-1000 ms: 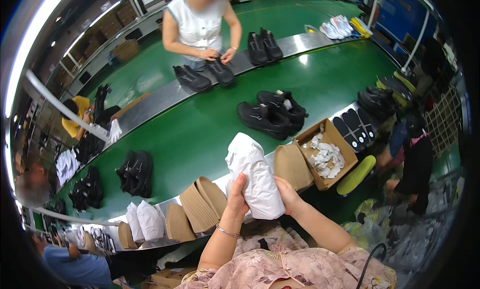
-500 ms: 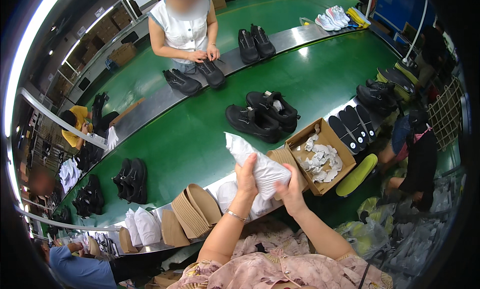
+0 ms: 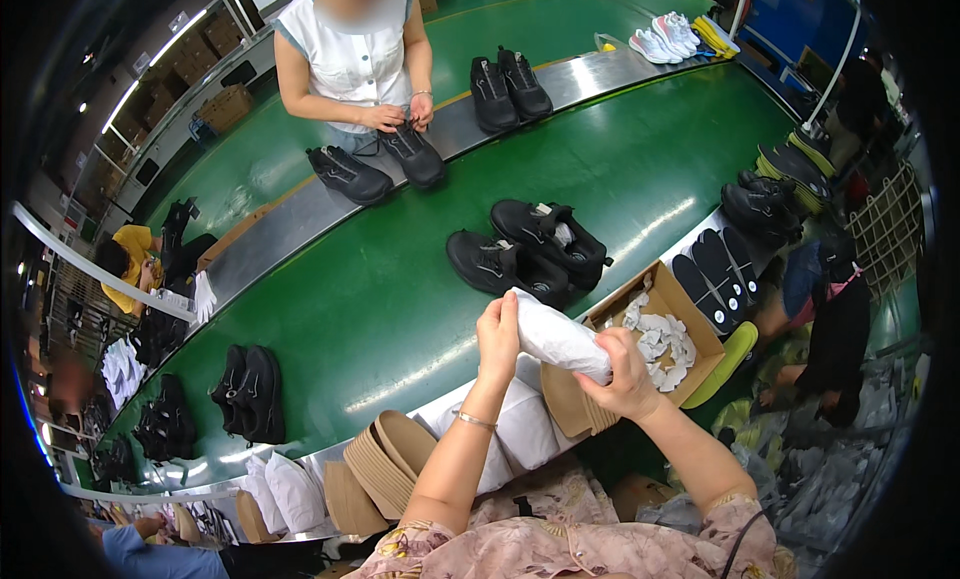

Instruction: The person wraps shoe lasts in white paper and places them into black shoes on a factory conveyor belt.

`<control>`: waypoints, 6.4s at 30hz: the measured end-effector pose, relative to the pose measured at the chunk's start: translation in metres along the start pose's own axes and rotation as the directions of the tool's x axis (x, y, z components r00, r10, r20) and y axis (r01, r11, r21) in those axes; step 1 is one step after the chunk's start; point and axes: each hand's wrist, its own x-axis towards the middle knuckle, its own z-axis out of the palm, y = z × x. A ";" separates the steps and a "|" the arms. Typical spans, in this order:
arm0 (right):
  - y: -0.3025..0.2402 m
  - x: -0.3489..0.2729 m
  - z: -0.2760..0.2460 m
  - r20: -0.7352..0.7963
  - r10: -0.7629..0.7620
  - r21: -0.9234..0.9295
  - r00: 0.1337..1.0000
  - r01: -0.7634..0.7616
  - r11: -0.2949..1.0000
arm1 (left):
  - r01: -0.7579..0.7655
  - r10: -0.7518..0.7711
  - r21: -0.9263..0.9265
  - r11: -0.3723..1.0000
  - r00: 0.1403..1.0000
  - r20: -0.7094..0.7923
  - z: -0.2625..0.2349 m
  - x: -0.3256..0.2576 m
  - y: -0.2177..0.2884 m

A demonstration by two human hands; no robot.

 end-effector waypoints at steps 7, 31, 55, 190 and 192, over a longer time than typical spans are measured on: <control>0.061 0.033 0.013 0.112 0.408 0.000 0.906 -0.411 0.912 | 0.153 -0.248 0.519 0.841 0.961 0.120 0.015 0.081 -0.037; 0.121 0.087 0.165 0.556 0.186 -0.473 0.810 0.124 0.873 | -0.327 0.247 0.675 0.662 0.945 0.216 -0.013 0.162 -0.067; 0.091 0.086 0.092 0.086 0.164 -0.027 0.983 -0.162 0.986 | -0.317 0.179 0.648 0.693 0.946 0.272 -0.033 0.170 -0.064; -0.185 -0.594 0.034 -0.511 0.820 0.498 0.258 -0.689 0.527 | 0.563 -0.525 0.222 0.796 0.458 0.718 -0.029 -0.385 -0.296; -0.221 -0.530 0.030 -0.453 0.706 0.233 0.545 -0.691 0.684 | 0.593 -0.499 0.148 0.791 0.486 0.718 -0.030 -0.379 -0.311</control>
